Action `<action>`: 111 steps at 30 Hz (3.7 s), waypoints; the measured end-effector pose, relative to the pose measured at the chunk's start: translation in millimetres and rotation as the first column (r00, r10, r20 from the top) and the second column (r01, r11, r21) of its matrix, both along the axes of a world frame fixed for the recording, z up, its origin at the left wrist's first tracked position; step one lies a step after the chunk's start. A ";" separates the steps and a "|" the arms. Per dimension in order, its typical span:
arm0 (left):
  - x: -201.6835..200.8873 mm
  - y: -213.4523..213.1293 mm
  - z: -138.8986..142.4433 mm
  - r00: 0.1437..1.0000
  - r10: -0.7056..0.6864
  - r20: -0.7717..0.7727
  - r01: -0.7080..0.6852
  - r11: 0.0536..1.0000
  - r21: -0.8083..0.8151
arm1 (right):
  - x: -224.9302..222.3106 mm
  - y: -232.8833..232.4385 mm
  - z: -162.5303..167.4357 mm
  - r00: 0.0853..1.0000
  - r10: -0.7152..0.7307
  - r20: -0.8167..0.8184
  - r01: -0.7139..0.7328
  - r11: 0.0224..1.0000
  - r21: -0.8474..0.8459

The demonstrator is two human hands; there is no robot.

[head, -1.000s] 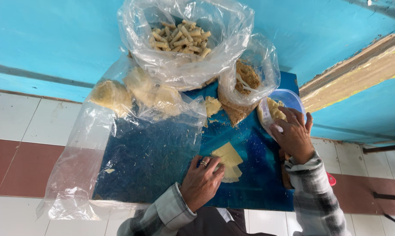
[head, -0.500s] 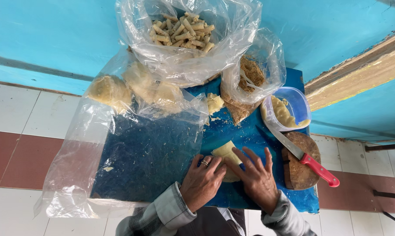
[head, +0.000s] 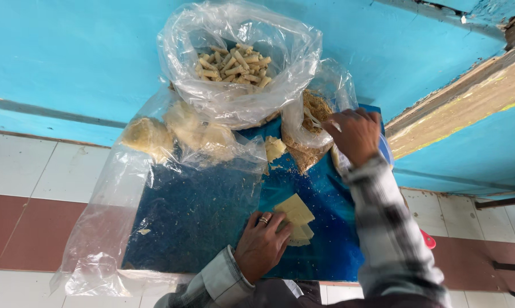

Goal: The person folds square dough wrappers around a pinch of brown filling, presses the edges closed by hand, and places each finished filled pastry into a plastic container beside the work board. They repeat this wrapping cycle continuously, taking new wrappers from a stack and filling from a bag of brown sugar-like filling.

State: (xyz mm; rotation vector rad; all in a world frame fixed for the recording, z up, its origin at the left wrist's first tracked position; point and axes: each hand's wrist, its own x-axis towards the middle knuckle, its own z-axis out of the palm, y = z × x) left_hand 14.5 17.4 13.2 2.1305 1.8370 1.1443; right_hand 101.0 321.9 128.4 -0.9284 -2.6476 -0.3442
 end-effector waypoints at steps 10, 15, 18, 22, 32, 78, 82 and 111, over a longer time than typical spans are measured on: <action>2.8 1.3 -5.3 0.999 0.000 0.054 -0.002 0.999 0.047 | -66.3 56.0 -38.8 0.923 -0.092 0.373 0.209 0.935 -0.288; -1.8 -1.1 0.9 0.987 0.067 0.147 -0.075 0.996 0.053 | -38.7 64.5 -30.9 0.999 -0.024 0.037 0.038 0.884 -0.466; -5.1 -2.4 5.4 0.976 0.137 0.172 -0.149 0.987 0.055 | -9.3 67.3 -20.1 0.989 -0.119 -0.085 0.055 0.839 -0.541; -6.5 -1.3 9.6 0.973 0.173 0.154 -0.183 0.982 0.055 | 18.1 59.8 -19.8 0.953 -0.168 -0.254 -0.036 0.767 -0.641; -12.7 -2.1 13.8 0.981 0.168 0.102 -0.172 0.984 0.036 | 94.9 -52.6 -34.9 0.904 -0.033 -0.427 -0.288 0.691 -0.663; -22.7 -18.2 14.4 0.982 0.184 0.027 -0.180 0.977 -0.118 | 113.7 -106.8 -54.6 0.723 -0.359 -0.590 -0.409 0.465 -0.785; -15.7 -17.8 11.0 0.979 0.199 0.034 -0.197 0.979 -0.048 | 42.9 -46.1 -7.9 0.703 -0.201 -0.682 -0.319 0.768 -0.556; 1.0 -13.0 12.0 0.975 0.144 0.167 -0.132 0.988 -0.082 | 93.3 -248.4 -64.7 0.853 -0.354 -0.384 0.083 0.818 -0.569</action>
